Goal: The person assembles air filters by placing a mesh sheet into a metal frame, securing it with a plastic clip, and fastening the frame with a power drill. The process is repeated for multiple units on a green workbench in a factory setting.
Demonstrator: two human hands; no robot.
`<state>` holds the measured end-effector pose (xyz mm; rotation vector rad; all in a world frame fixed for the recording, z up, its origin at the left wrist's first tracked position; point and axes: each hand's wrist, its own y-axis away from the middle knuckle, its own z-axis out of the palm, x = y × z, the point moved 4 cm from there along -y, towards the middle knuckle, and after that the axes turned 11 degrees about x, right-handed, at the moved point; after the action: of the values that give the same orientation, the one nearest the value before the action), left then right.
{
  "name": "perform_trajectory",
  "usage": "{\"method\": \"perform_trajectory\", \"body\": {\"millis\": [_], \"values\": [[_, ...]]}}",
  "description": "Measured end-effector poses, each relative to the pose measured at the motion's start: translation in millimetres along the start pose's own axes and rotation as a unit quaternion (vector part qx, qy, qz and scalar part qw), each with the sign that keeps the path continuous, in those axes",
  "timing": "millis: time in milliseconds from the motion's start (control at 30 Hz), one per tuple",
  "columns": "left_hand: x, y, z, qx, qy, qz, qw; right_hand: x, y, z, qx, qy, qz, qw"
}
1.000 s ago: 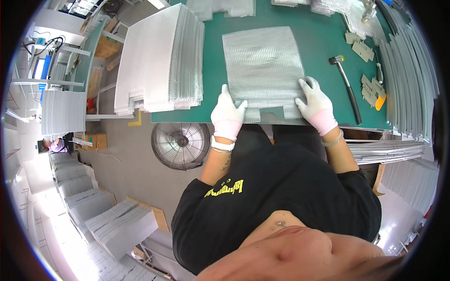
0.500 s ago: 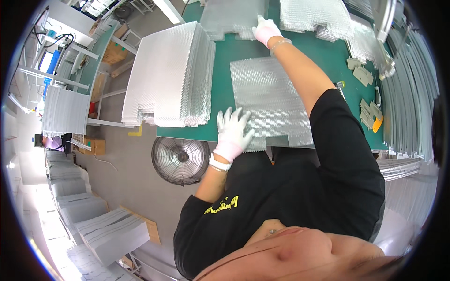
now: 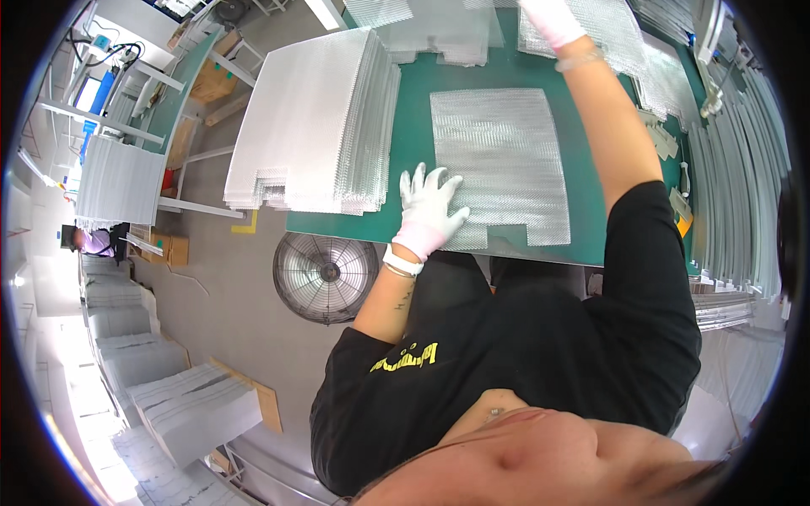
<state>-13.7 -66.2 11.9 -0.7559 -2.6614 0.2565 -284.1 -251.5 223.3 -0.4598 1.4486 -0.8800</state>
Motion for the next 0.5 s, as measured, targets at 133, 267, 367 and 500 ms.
{"method": "perform_trajectory", "body": {"millis": [133, 267, 367, 500], "values": [[1, -3, -11, 0.072, 0.016, 0.001, 0.997, -53, 58, -38, 0.004, 0.016, 0.139, 0.990], [-8, 16, -53, 0.278, 0.311, -0.074, 0.906, -93, 166, -81, 0.019, 0.097, 0.225, 0.969], [-14, 40, -49, 0.184, 0.652, -0.147, 0.721, -106, 259, -95, 0.008, 0.141, 0.288, 0.947], [36, 32, -68, 0.113, 0.247, -0.263, 0.926, -129, 299, -89, -0.056, 0.333, 0.197, 0.920]]}}
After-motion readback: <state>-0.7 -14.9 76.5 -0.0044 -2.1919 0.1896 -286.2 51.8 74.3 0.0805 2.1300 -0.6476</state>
